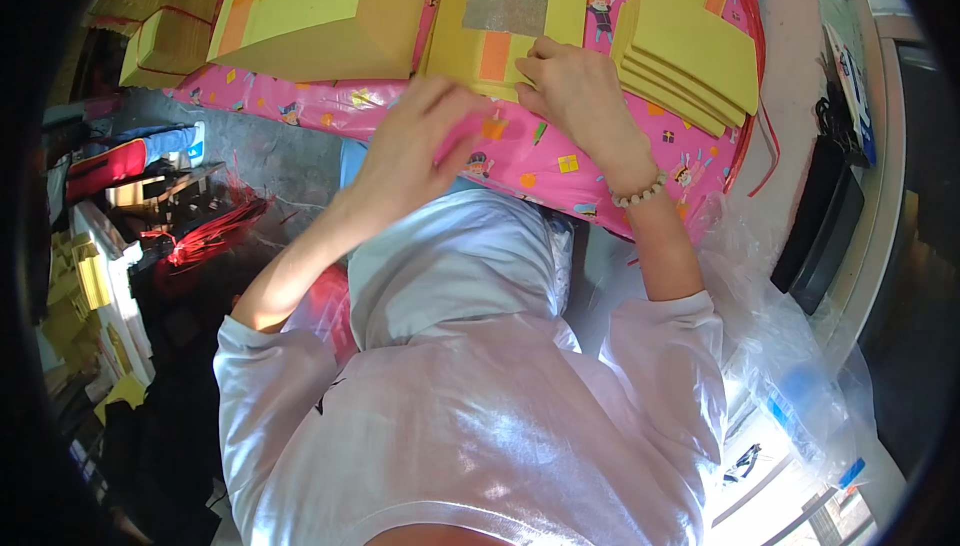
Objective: The person folds yellow paper sheets with gold foil accents into small rectangular packets. They repeatedly fold the sides and press the creases to form the shape. The person stacks the finished packets and ties a bundle with a red string.
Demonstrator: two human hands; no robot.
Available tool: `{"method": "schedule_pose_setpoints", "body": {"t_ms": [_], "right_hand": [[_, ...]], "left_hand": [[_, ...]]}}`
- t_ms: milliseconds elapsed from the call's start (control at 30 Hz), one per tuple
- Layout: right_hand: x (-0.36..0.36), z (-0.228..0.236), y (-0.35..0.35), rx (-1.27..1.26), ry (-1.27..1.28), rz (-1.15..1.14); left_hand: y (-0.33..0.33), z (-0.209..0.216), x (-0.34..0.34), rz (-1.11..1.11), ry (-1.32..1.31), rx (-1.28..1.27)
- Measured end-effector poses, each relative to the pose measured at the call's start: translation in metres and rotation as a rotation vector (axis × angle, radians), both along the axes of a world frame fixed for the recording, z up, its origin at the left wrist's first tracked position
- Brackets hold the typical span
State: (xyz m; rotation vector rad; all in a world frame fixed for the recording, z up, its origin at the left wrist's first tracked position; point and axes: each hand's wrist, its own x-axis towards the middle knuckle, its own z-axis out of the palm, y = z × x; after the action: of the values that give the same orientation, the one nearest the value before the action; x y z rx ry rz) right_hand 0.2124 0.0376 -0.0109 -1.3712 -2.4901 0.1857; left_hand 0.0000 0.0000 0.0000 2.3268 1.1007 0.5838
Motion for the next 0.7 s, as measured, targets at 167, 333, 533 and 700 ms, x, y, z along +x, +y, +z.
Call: {"method": "schedule_pose_setpoints", "body": {"t_ms": [167, 333, 533, 700], "right_hand": [[0.000, 0.001, -0.005, -0.070, -0.004, -0.004], [0.005, 0.002, -0.001, -0.089, 0.066, -0.011], [0.017, 0.004, -0.001, -0.065, 0.295, -0.096], [0.028, 0.017, -0.026, -0.159, 0.563, -0.471]], "left_hand": [[0.041, -0.021, 0.008, 0.089, -0.038, 0.113], [0.048, -0.033, 0.008, 0.087, 0.045, 0.104], [0.052, -0.031, 0.011, 0.082, 0.127, 0.121], [0.054, -0.025, 0.013, 0.101, 0.146, 0.067]]}}
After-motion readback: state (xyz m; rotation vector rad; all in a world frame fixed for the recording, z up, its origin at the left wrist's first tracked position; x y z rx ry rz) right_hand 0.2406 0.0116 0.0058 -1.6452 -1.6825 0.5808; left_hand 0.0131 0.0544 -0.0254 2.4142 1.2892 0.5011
